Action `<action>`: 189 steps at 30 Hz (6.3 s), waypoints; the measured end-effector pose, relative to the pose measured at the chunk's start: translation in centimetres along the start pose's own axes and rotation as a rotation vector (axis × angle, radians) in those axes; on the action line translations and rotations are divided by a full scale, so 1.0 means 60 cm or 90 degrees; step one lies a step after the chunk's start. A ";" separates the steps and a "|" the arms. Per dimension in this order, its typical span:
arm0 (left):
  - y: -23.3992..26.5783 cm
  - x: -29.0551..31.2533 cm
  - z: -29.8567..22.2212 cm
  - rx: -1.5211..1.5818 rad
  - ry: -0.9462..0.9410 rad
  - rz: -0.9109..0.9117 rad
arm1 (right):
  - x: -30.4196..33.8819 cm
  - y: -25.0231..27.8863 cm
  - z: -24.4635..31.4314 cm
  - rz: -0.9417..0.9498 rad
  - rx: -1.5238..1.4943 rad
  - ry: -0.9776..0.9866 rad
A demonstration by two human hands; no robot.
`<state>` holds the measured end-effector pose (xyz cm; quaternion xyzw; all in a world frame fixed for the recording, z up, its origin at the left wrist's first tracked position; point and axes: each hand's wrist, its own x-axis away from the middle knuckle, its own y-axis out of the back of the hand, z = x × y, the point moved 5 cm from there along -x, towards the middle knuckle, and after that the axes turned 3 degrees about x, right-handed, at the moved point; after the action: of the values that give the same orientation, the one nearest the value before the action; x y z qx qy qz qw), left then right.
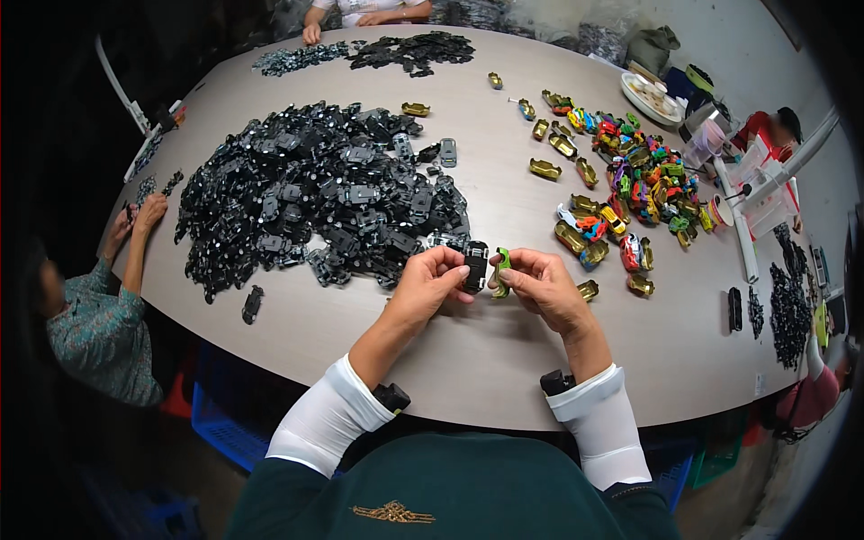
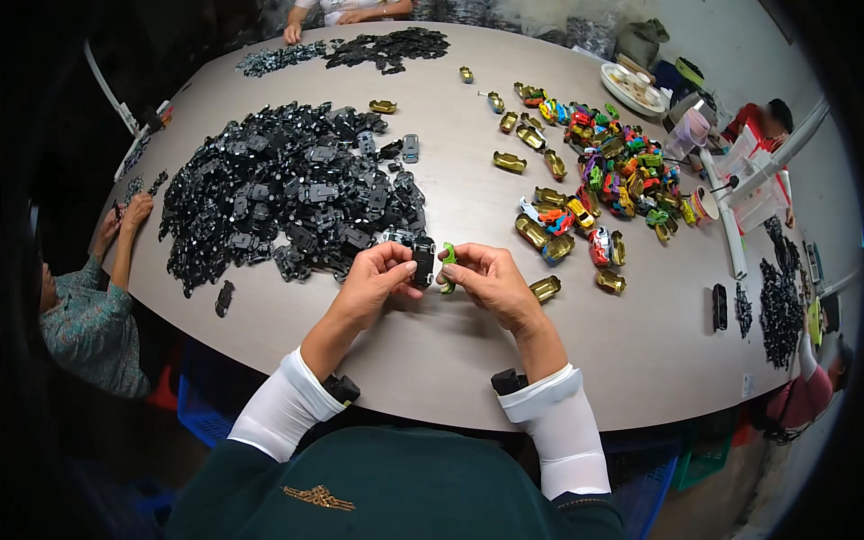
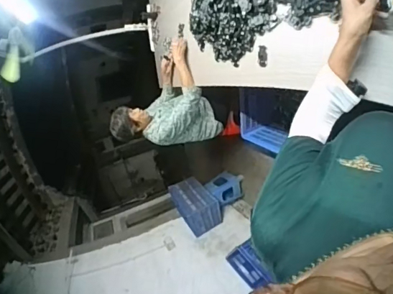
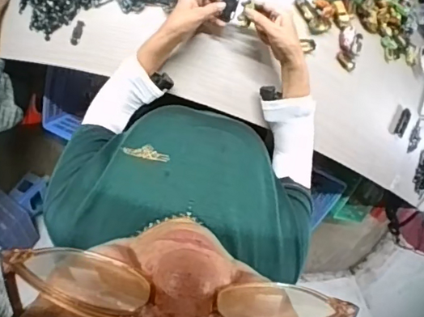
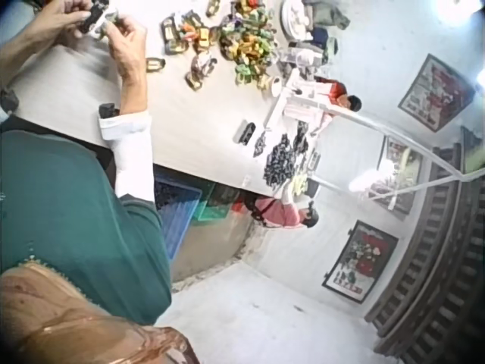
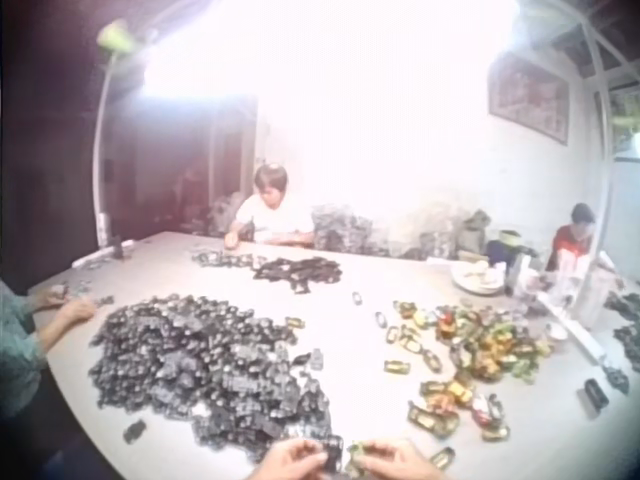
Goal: The person assembles small toy cars by hand at a table. They pick up a black chassis and a colored car body, fit the body onto the chassis, and place the completed toy car on the table. This process is repeated with different colored bodies throughout the clip.
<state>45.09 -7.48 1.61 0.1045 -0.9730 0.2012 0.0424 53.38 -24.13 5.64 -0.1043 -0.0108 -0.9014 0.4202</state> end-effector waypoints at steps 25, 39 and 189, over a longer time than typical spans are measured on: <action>-0.004 0.008 -0.016 -0.011 -0.070 -0.057 | -0.003 -0.018 -0.006 -0.135 0.134 0.150; -0.007 0.010 -0.001 -0.152 -0.135 -0.060 | 0.015 -0.063 0.023 -0.285 0.524 0.304; -0.010 0.014 -0.010 -0.154 -0.022 0.001 | -0.011 -0.054 -0.057 0.019 -0.404 -0.086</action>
<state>44.46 -7.93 2.53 0.1011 -0.9909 0.0808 0.0375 50.73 -21.88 2.37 -0.2900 0.2441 -0.8446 0.3781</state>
